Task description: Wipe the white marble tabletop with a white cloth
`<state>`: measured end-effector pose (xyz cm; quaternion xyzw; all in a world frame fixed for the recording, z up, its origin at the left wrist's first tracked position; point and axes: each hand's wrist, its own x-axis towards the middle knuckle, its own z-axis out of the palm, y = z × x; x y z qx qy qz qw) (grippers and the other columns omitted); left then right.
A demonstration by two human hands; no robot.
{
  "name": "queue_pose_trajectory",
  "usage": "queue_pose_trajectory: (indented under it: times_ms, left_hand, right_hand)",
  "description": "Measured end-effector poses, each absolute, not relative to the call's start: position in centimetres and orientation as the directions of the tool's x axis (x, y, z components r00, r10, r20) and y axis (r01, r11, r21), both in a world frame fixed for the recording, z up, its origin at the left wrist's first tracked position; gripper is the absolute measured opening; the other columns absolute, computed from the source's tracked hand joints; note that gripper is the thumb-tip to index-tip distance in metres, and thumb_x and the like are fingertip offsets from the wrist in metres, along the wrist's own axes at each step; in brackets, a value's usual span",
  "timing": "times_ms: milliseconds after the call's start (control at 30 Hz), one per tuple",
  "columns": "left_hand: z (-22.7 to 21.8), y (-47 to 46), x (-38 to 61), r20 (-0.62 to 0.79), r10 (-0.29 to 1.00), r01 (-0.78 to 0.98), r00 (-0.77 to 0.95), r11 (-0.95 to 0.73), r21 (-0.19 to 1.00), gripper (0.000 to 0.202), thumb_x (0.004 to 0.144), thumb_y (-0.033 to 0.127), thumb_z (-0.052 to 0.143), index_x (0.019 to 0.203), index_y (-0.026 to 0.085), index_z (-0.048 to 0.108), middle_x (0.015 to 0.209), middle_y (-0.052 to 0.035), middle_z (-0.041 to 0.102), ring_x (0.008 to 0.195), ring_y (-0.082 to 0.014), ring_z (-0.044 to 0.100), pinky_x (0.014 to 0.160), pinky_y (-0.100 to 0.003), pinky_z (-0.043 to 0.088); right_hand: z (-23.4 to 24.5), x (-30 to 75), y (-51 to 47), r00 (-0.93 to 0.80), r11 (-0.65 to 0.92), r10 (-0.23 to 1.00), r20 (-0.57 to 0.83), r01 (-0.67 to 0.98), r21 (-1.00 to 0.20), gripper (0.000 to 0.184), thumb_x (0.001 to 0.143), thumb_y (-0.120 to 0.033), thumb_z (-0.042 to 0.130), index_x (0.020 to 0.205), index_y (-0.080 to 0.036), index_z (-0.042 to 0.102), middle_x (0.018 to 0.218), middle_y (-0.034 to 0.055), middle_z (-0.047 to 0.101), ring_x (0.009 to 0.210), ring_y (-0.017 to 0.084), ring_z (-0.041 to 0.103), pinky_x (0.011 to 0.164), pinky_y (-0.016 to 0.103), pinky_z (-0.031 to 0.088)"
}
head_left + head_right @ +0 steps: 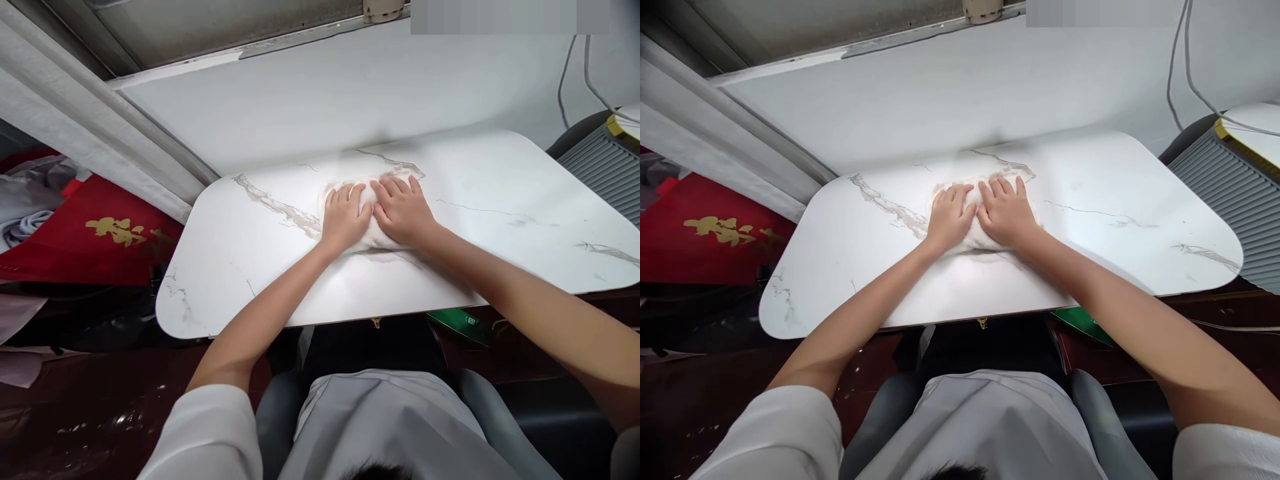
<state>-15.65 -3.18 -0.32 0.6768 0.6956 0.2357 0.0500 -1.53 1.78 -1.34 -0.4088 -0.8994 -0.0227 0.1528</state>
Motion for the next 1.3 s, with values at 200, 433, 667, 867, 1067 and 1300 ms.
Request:
queue_pose_trajectory:
  times_ms: [200,433,667,867,1067,1300]
  left_hand:
    - [-0.3,-9.1,-14.5,0.229,0.973,0.933,-0.015,-0.069,0.352,0.042,0.1,0.026,0.043,0.14,0.015,0.05,0.148,-0.0113,0.051,0.143,-0.0216,0.039,0.125,-0.043,0.021]
    - [-0.2,-14.1,-14.4,0.22,0.976,0.928,0.009,-0.09,0.362,0.044,0.1,0.027,0.041,0.141,0.014,0.047,0.15,-0.014,0.048,0.145,-0.0243,0.037,0.125,-0.048,0.02]
    - [-0.3,-16.0,-15.4,0.23,0.973,0.928,-0.008,-0.079,0.364,0.045,0.098,0.027,0.039,0.141,0.014,0.046,0.148,-0.0144,0.049,0.143,-0.0246,0.039,0.124,-0.049,0.021]
    - [-0.3,-14.3,-17.4,0.234,0.971,0.939,-0.05,-0.034,0.342,0.044,0.097,0.027,0.037,0.138,0.015,0.047,0.145,-0.015,0.051,0.142,-0.0258,0.04,0.124,-0.048,0.021]
    - [-0.3,-9.6,-21.1,0.273,0.956,0.919,-0.108,-0.008,0.394,0.036,0.095,0.024,0.04,0.129,0.023,0.052,0.135,-0.0099,0.059,0.133,-0.0246,0.049,0.121,-0.045,0.027]
    - [-0.5,-3.2,-25.1,0.313,0.94,0.886,-0.137,-0.025,0.464,0.031,0.092,0.022,0.047,0.12,0.025,0.059,0.128,-0.0063,0.064,0.125,-0.024,0.055,0.116,-0.039,0.034]
  right_hand:
    - [-0.9,0.1,-4.8,-0.612,0.643,0.743,0.271,0.765,-0.035,0.056,0.1,-0.03,0.026,0.148,-0.006,0.041,0.149,0.0195,0.043,0.14,0.033,0.035,0.117,0.058,0.018]
    - [-0.6,0.4,-9.5,-0.64,0.668,0.713,0.287,0.744,0.001,0.055,0.101,-0.03,0.027,0.148,-0.005,0.042,0.147,0.0206,0.045,0.139,0.035,0.037,0.116,0.059,0.021]
    - [-0.6,-0.8,-11.1,-0.659,0.692,0.677,0.328,0.721,0.022,0.056,0.1,-0.03,0.029,0.147,-0.004,0.046,0.144,0.0222,0.048,0.136,0.037,0.04,0.114,0.059,0.022]
    - [-0.5,-3.2,-8.6,-0.699,0.736,0.654,0.289,0.676,-0.03,0.056,0.098,-0.029,0.028,0.146,-0.005,0.045,0.145,0.0222,0.046,0.136,0.037,0.038,0.114,0.06,0.02]
    - [-0.5,-7.0,-3.5,-0.711,0.752,0.652,0.265,0.65,-0.109,0.053,0.097,-0.029,0.026,0.143,-0.011,0.044,0.138,0.0182,0.051,0.132,0.034,0.039,0.115,0.059,0.019]
    - [-1.1,-11.0,2.0,-0.653,0.717,0.692,0.308,0.671,-0.189,0.049,0.099,-0.03,0.022,0.136,-0.013,0.049,0.13,0.017,0.055,0.127,0.033,0.043,0.114,0.06,0.016]
